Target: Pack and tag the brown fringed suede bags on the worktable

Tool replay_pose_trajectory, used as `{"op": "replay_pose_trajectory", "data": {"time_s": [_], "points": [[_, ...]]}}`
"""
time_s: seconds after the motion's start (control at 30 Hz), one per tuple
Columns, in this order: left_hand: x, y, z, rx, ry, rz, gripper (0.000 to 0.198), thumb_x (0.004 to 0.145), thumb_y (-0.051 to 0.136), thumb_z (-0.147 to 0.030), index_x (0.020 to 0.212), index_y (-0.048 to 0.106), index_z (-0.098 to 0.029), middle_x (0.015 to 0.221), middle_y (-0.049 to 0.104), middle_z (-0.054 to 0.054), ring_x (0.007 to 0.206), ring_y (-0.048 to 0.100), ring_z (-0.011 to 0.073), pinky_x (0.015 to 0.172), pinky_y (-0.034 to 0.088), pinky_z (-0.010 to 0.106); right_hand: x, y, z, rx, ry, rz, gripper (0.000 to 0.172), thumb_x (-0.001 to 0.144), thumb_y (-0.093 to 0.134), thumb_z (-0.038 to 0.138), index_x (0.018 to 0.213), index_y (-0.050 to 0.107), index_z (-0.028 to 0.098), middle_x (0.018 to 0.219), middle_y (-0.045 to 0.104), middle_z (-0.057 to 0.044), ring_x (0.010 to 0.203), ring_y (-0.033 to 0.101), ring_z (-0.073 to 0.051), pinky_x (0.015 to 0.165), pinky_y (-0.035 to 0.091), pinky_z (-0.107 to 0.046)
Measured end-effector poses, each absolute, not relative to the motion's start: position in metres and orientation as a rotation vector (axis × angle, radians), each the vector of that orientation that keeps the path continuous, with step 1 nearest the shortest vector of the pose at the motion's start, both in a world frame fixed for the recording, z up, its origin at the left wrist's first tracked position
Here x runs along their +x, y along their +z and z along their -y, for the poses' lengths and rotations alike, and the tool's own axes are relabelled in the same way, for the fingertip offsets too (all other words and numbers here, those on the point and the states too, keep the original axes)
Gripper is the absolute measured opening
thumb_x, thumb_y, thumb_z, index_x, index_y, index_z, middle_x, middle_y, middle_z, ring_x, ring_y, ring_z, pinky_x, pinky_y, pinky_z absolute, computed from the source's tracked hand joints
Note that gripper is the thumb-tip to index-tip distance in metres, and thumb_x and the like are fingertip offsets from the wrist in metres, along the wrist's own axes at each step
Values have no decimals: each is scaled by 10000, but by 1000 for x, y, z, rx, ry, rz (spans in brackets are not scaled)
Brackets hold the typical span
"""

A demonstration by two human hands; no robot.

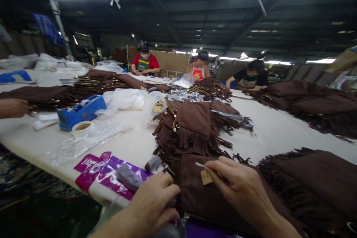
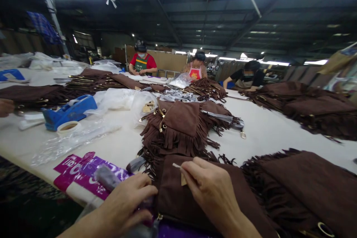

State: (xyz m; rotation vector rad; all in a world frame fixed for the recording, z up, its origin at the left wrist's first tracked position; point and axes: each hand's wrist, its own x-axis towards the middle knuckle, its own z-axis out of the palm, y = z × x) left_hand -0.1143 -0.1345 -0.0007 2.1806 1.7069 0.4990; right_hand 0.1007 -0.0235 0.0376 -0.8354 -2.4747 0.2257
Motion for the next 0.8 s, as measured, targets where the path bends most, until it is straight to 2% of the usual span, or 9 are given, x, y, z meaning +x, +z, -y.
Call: {"op": "replay_pose_trajectory", "data": {"time_s": [0.07, 0.2, 0.33, 0.5, 0.67, 0.8], "points": [[-111, -12, 140, 2184, 456, -1844, 16, 864, 575, -216, 874, 588, -217, 1029, 599, 67, 947, 521, 250, 800, 404, 366, 99, 31, 29, -781, 287, 2600, 244, 943, 496, 297, 815, 698, 247, 704, 660, -25, 644, 612, -177, 596, 373, -266], [-111, -26, 146, 2145, 469, -1953, 117, 813, 499, -104, 831, 539, -212, 999, 589, 78, 924, 504, 250, 800, 408, 392, 82, 13, 42, -706, 655, 2738, 206, 925, 533, 247, 780, 679, 236, 725, 702, -5, 672, 634, -162, 611, 384, -246], [-114, -27, 145, 2181, 334, -1949, 233, 724, 467, -33, 866, 525, -209, 954, 593, 71, 901, 500, 249, 783, 411, 382, 73, 9, 42, -785, 769, 2701, 191, 881, 570, 228, 721, 674, 224, 680, 696, 12, 641, 626, -147, 598, 371, -244], [-115, -16, 141, 2258, 300, -1869, 368, 696, 444, 0, 987, 532, -208, 945, 608, 56, 848, 508, 236, 740, 409, 370, 72, 19, 32, -729, 586, 2776, 167, 871, 595, 218, 727, 678, 238, 711, 708, 28, 689, 602, -154, 645, 342, -269], [-118, -6, 136, 2409, 370, -1813, 157, 817, 469, -67, 851, 541, -202, 925, 606, 55, 816, 503, 224, 693, 380, 347, 66, 31, 27, -630, 333, 2966, 183, 883, 603, 216, 705, 647, 229, 718, 695, 29, 687, 596, -151, 614, 292, -290], [-120, -8, 132, 2457, 386, -1803, 144, 848, 475, -74, 828, 548, -197, 897, 609, 54, 792, 505, 218, 669, 360, 342, 60, 42, 27, -597, 218, 3087, 166, 894, 588, 217, 742, 655, 222, 754, 703, 14, 684, 612, -153, 566, 248, -301]]}}
